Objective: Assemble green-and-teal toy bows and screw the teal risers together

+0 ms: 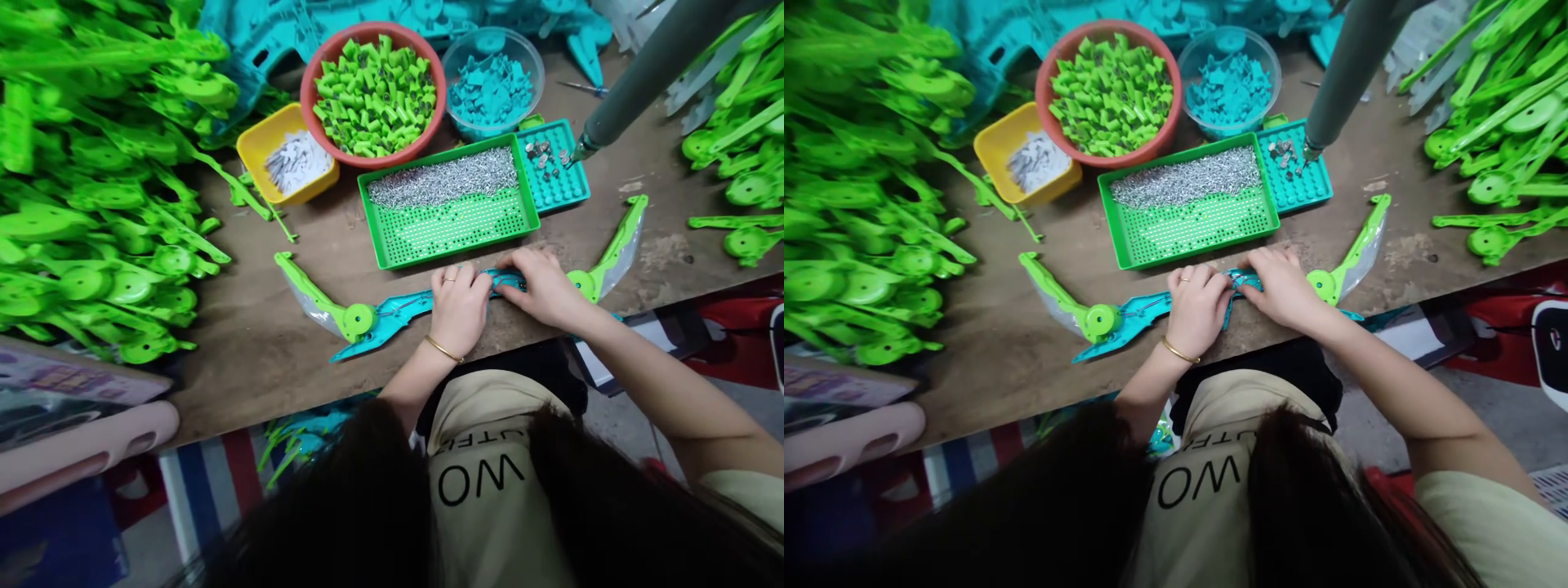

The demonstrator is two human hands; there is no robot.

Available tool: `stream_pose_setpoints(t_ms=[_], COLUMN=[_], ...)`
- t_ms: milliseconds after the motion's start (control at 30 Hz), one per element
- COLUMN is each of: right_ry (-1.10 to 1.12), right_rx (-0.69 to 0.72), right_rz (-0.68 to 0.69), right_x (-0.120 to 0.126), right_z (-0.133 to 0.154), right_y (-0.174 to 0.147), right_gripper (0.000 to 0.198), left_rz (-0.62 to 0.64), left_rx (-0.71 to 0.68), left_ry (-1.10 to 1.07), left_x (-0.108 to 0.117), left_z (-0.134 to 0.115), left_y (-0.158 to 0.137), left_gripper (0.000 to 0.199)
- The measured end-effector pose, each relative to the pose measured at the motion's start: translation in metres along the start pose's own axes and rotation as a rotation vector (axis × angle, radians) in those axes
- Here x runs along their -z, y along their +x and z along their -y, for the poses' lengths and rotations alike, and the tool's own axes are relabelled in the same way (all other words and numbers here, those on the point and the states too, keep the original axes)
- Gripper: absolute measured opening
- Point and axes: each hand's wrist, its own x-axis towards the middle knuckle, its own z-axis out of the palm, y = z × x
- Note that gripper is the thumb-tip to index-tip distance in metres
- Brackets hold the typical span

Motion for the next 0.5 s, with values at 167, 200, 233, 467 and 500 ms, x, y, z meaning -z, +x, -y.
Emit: stream_pose_setpoints(t_ms=[167,200,233,467,500], right_ry=[0.029,0.003,-0.029,-0.363,-0.383], right_rx=[-0.008,-0.011,-0.006,0.104,0.115], right_rz=[-0.129,-0.160,-0.176,-0.181,-0.179], right_x=[0.038,0.043,0.045,0.019,0.016], right_z=[-0.020,-0.024,-0.027,-0.035,-0.035], right_y=[-0.018,-0.024,-0.030,-0.056,-0.056], right_gripper=[0.016,0.014,0.013,0.014,0.014], left_rz=[-0.083,-0.083,-0.080,-0.065,-0.059], left_rx=[-0.064,-0.063,-0.059,-0.046,-0.042], left_ry=[-0.024,-0.027,-0.027,-0.077,-0.082], left_x=[-0.006,-0.008,-0.009,-0.012,-0.012], left_z=[0.003,0.004,0.005,0.008,0.008], left_y=[-0.004,-0.005,-0.006,-0.006,-0.006], left_gripper=[0.024,0.024,0.024,0.024,0.024])
